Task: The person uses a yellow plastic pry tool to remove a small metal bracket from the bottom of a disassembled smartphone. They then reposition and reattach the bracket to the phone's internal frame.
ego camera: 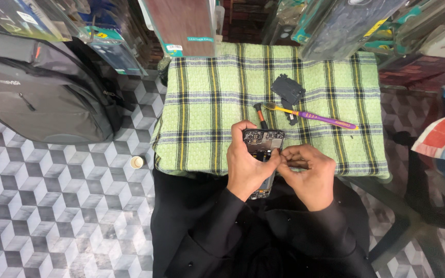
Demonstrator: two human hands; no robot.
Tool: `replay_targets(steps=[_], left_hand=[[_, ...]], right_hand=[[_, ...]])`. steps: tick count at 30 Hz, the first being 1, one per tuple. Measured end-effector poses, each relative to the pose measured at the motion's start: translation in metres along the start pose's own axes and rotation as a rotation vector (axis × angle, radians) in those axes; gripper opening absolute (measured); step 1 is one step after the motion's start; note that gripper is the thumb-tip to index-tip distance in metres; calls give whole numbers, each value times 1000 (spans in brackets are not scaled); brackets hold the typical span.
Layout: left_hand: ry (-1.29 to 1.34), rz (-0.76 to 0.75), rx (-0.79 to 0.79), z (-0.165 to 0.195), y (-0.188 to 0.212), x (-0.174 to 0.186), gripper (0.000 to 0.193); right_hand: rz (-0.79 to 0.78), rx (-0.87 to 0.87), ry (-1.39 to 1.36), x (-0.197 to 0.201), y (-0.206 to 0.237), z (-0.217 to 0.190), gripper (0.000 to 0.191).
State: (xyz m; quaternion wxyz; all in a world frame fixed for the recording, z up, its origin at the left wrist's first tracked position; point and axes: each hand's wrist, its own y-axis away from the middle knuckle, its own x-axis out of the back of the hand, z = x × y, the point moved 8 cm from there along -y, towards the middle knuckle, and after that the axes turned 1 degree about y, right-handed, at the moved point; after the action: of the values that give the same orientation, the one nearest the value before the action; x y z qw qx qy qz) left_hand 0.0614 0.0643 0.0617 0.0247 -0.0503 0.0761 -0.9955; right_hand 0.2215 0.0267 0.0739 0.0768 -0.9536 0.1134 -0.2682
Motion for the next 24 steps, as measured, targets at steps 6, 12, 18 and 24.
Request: replay_targets(steps=[6,12,18,24], left_hand=[[9,-13,40,-4,-1,-1,61],[25,-34,47,-4,0,-2,63],[15,-38,32,-4,0,-1,62],[39,-33,12,-4,1,0,62]], right_hand=[[0,-2,35,0,0,0,16],[-61,-40,-38,-1,-1,9,22],[-173,-317,-586,-11,-2,44,31],[-207,-401,-541,-22,1,66,22]])
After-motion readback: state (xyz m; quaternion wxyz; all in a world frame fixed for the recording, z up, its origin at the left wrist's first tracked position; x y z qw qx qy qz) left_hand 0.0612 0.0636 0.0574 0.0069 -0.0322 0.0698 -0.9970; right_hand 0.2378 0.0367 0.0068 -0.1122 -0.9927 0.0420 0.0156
